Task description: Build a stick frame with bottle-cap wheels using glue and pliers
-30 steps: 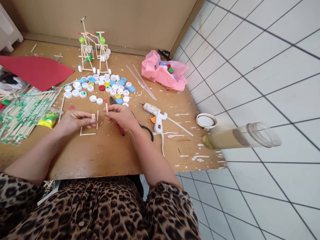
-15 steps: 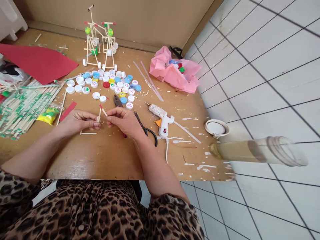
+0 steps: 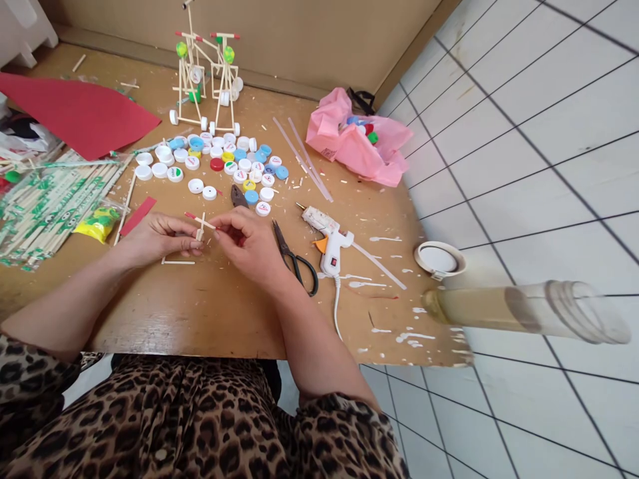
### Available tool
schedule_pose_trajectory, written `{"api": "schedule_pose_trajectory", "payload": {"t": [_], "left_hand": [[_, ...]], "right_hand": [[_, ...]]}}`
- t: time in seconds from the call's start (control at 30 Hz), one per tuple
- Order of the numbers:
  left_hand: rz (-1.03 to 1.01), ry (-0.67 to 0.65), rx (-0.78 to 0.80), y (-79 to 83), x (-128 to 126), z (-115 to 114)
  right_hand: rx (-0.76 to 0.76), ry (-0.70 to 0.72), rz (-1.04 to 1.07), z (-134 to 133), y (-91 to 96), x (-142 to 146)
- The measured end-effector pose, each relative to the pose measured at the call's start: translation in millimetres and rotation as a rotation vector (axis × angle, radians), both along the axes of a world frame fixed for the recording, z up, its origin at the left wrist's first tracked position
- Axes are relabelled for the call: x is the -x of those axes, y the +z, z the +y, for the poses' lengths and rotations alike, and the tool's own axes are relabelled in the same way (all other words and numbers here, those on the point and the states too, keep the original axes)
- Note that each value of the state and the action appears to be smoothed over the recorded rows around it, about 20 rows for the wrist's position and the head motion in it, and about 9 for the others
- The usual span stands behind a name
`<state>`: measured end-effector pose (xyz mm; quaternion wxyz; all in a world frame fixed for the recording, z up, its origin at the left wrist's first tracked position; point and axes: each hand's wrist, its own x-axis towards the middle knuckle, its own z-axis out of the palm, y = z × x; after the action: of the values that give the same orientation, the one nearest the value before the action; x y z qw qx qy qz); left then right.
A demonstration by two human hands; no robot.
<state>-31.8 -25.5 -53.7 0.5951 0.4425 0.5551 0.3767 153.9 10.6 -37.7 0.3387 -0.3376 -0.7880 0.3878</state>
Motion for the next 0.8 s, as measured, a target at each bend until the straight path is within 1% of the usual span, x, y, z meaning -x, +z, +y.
{"api": "schedule_pose_trajectory", "payload": {"t": [0.07,0.2,0.47,0.8], "left_hand": [[-0.001,-0.005,-0.003,-0.8,0.4,-0.1],[0.009,-0.004,-0.012,-1.8,0.3,0.4],[-0.003,-0.001,-0.012,0.2,-0.1,0.5],[0.009,-0.01,-0.022,-2.0,0.5,0.3]], "right_hand": [[-0.036,0.026,-0.009,1.2,-0.9,-0.3],[-0.06,0.047,0.005,1.8,-3.6,-0.5],[-0.071,0.066,-0.005,3.5,-6.5,-0.9],[-0.074,0.059,-0.024,2.6,-6.4,-0.4]]}}
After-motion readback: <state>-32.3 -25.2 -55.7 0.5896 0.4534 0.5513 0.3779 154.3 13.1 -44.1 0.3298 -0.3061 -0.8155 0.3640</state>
